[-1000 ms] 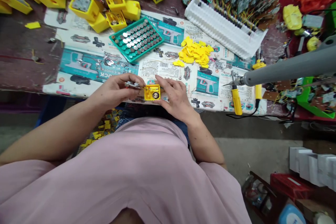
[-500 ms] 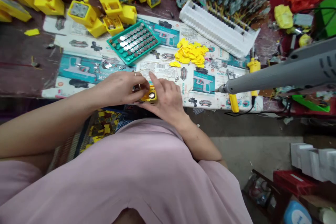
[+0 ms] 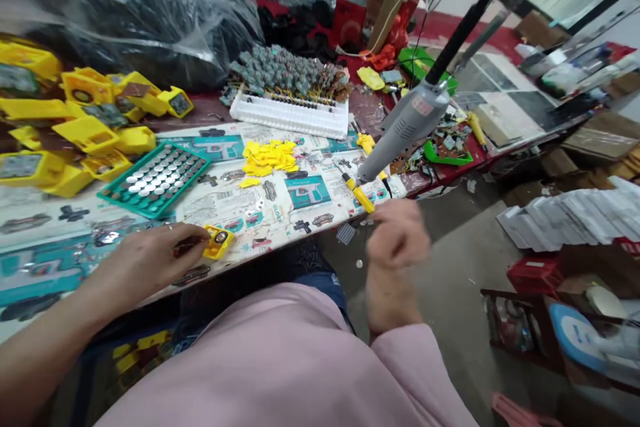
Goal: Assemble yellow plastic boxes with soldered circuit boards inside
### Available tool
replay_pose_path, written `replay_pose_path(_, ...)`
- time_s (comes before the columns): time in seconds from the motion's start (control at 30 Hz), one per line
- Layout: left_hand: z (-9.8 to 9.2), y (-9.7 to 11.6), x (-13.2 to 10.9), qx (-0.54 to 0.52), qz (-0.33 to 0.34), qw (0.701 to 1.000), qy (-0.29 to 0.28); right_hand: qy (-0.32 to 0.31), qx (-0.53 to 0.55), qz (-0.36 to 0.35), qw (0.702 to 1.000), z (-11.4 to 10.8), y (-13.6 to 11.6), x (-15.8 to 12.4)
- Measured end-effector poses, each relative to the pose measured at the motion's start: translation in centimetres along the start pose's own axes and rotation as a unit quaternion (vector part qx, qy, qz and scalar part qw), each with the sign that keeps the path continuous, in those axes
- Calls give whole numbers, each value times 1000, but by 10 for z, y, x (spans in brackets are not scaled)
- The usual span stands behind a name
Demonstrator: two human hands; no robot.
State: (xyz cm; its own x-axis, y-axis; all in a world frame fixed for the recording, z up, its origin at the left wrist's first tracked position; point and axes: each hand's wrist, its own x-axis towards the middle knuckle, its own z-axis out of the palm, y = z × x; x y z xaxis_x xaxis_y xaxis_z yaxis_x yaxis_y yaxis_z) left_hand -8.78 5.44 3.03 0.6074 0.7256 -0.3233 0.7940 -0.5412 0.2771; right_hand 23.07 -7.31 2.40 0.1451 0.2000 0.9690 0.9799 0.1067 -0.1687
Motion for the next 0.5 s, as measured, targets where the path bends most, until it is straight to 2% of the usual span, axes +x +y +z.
replay_pose_path(0.07, 3, -2, 2, -34, 2, 999, 18, -5, -66, 49, 997, -2, 52, 4)
replay_pose_path(0.1, 3, -3, 3, -47, 5, 999, 26, -41, -90, 65, 993, 3, 76, 3)
replay_pose_path(0.17, 4, -3, 3, -62, 15, 997, 35, -152, -129, 87, 976, 21, 113, -3)
replay_pose_path(0.23, 4, -2, 2, -60, 19, 997, 41, -247, -170, 118, 946, 41, 132, -11)
replay_pose_path(0.37, 7, -2, -5, -32, -4, 996, 80, -364, -239, 187, 880, 61, 130, -21)
replay_pose_path(0.5, 16, -11, -10, -33, -15, 989, 142, -409, -267, 225, 843, 57, 112, -19)
